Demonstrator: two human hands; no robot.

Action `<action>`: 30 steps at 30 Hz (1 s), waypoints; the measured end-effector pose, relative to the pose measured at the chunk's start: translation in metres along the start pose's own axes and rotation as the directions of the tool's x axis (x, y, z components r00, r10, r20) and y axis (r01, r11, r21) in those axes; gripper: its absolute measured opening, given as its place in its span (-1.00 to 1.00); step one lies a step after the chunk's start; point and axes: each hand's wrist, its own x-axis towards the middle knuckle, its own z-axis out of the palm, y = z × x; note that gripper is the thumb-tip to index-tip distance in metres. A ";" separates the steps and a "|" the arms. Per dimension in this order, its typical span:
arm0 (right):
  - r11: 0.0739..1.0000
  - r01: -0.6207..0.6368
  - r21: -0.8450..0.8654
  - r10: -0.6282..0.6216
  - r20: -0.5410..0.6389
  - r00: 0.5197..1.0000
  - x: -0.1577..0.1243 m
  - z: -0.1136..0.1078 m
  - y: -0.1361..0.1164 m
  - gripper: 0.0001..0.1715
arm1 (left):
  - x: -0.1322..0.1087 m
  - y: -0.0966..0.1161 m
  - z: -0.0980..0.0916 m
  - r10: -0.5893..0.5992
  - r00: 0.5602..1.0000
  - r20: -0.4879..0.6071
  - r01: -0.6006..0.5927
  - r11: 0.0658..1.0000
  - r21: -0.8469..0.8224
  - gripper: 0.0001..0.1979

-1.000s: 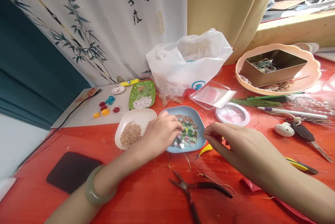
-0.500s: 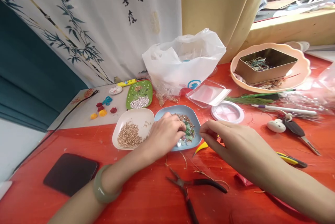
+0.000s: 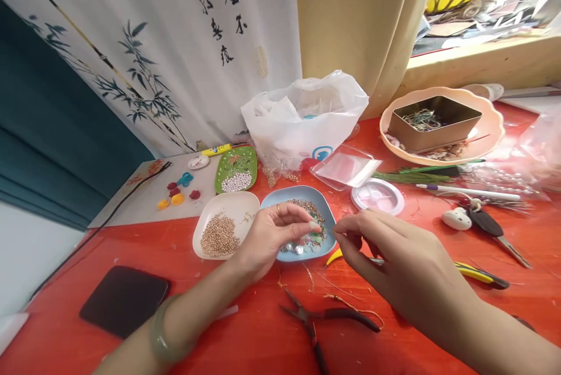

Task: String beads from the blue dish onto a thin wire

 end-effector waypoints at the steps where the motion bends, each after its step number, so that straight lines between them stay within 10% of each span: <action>1: 1.000 0.014 -0.003 -0.014 -0.015 1.000 0.000 -0.001 -0.001 -0.82 | -0.001 0.000 0.001 -0.009 1.000 0.004 0.009 1.000 -0.024 -0.83; 30: 0.992 0.069 -0.101 -0.074 -0.042 0.996 -0.002 -0.005 -0.011 -0.75 | -0.005 0.000 0.005 0.062 0.998 0.021 -0.063 0.997 0.036 -0.89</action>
